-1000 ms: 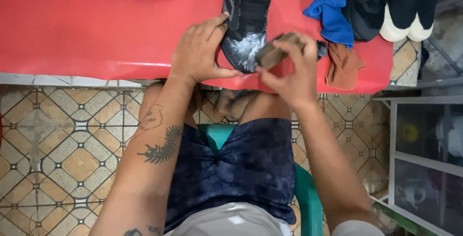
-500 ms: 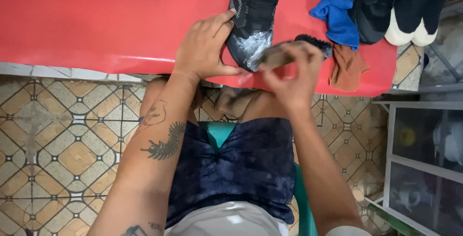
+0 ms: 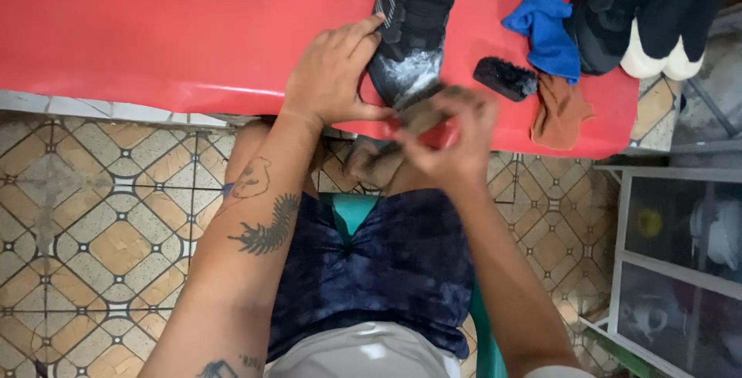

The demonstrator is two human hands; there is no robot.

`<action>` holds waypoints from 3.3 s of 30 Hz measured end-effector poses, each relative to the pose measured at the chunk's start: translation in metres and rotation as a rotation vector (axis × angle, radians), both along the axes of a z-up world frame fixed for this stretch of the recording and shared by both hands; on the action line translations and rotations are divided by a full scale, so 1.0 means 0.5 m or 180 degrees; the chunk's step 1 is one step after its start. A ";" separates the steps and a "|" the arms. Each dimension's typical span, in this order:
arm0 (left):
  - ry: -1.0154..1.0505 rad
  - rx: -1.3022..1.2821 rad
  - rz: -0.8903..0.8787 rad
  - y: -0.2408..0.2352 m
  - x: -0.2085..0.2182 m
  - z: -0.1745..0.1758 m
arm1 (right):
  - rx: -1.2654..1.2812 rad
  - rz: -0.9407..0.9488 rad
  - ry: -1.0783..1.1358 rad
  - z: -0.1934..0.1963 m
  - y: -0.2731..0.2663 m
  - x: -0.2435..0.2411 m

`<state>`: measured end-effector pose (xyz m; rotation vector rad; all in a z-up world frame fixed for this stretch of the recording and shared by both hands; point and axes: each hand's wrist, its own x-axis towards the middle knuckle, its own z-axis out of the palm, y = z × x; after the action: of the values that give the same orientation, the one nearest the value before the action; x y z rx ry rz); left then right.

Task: The person cleans a black high-top sneaker by applying a white cleaning paste with a brush and wiping it with a blue cloth. They repeatedly dip the brush into a blue container and scrub different parts of the shoe, including the sole and upper, before wiping off the residue.

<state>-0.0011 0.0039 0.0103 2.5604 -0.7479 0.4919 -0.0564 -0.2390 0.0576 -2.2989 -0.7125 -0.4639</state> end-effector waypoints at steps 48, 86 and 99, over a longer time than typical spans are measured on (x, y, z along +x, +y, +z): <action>0.0127 -0.0220 0.0063 -0.003 -0.006 0.034 | -0.0579 0.0375 0.1707 0.146 -0.053 0.070; 0.0311 -0.0913 0.0626 0.024 0.058 -0.047 | -0.2568 0.2710 0.0795 0.219 0.164 0.251; 0.0418 -0.0653 0.0793 0.030 0.055 -0.034 | -0.3018 0.2810 0.2501 0.262 0.205 0.222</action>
<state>0.0264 0.0187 -0.0069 2.4735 -0.3160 0.4463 0.0544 -0.1365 0.1888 -2.2763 -1.5614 1.3466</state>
